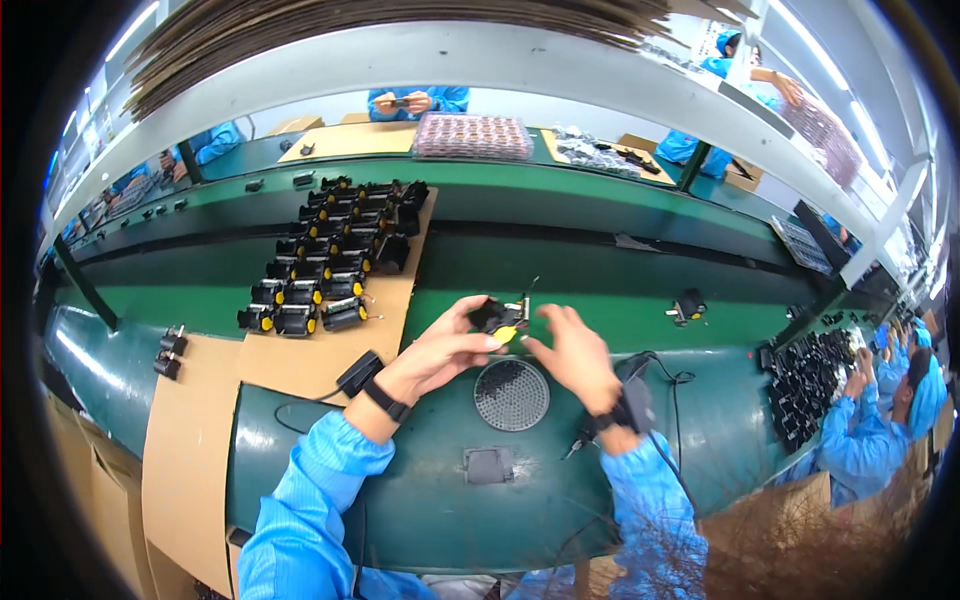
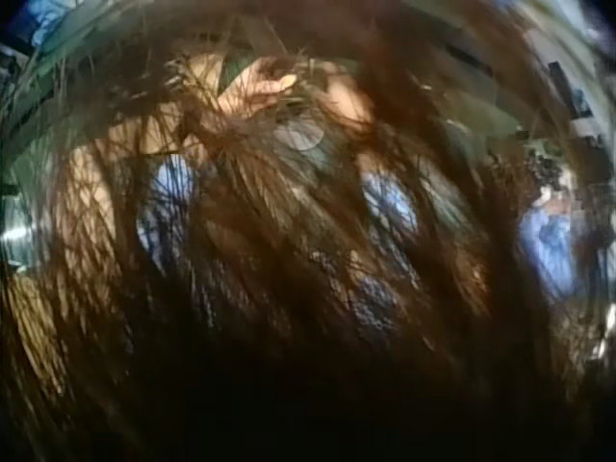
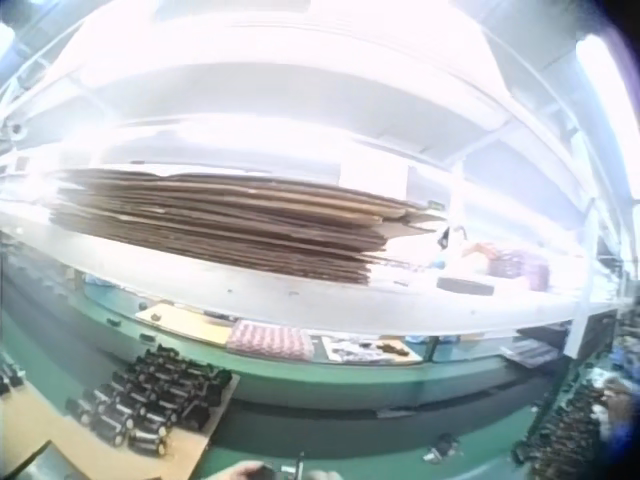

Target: The person picks up electronic components from a cardboard tray, places them one at a time on a workstation, and uses an electric screwdriver to secure parts of the housing.

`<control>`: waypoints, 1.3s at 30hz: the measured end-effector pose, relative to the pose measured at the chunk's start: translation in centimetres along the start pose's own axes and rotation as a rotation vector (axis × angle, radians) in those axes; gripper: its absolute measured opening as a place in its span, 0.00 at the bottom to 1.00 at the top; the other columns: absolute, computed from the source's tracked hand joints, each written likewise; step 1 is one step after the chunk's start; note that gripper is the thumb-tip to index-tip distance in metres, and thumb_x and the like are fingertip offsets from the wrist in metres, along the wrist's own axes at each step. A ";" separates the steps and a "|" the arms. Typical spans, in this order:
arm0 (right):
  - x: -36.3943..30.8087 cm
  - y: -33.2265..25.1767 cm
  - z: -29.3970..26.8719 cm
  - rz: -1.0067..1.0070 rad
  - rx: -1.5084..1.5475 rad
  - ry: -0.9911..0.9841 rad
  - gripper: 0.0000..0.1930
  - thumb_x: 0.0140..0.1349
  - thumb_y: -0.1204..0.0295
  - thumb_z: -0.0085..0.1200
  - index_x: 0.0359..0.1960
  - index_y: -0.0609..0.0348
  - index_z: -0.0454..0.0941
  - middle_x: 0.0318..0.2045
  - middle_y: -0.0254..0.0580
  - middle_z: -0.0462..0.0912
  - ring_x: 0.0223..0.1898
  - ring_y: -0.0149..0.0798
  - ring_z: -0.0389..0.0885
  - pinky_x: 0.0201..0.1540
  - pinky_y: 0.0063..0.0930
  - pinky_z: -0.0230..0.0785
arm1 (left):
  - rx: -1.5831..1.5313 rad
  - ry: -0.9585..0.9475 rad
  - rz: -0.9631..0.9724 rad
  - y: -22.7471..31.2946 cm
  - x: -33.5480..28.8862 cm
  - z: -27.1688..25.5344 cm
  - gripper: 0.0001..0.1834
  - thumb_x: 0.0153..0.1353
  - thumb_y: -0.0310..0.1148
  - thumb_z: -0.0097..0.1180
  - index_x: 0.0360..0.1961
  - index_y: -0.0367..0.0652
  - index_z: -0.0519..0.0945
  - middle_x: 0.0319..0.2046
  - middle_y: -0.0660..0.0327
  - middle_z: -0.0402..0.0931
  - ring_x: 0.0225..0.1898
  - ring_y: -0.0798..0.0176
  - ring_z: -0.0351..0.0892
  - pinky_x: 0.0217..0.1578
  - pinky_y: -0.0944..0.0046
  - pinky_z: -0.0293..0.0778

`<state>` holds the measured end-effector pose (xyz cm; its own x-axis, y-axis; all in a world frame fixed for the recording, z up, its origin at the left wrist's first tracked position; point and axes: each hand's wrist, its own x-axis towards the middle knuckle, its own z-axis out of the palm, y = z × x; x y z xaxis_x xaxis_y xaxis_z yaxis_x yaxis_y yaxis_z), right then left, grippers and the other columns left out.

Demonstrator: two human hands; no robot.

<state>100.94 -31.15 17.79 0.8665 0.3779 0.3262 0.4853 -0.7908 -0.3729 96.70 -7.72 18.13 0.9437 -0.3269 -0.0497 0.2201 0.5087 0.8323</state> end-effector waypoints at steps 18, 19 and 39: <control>4.0 4.6 3.2 0.195 0.258 0.053 0.18 0.71 0.59 0.52 0.44 0.63 0.84 0.34 0.55 0.87 0.41 0.58 0.86 0.47 0.48 0.77 | -0.179 0.125 -0.007 -2.7 -4.3 0.0 0.29 0.65 0.16 0.53 0.64 0.50 0.64 0.49 0.53 0.75 0.35 0.64 0.77 0.23 0.75 0.64; 3.9 3.9 2.9 0.178 0.313 0.002 0.17 0.71 0.61 0.52 0.45 0.64 0.83 0.35 0.56 0.87 0.41 0.58 0.86 0.48 0.48 0.77 | -0.166 0.128 0.022 -2.7 -4.5 0.4 0.31 0.64 0.16 0.53 0.67 0.50 0.64 0.50 0.53 0.75 0.36 0.63 0.78 0.24 0.75 0.65; -8.8 -5.2 -0.3 0.256 1.293 0.347 0.16 0.67 0.82 0.58 0.55 0.66 0.72 0.41 0.43 0.80 0.34 0.31 0.84 0.36 0.23 0.81 | -0.209 -0.009 0.104 -4.1 -6.2 3.1 0.28 0.76 0.38 0.48 0.74 0.49 0.59 0.68 0.55 0.63 0.69 0.50 0.68 0.59 0.52 0.73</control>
<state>90.76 -30.48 17.19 0.9671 -0.0012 0.2542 0.2455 0.2645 -0.9326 89.18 -10.26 16.71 0.9621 -0.2704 0.0359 0.1689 0.6937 0.7002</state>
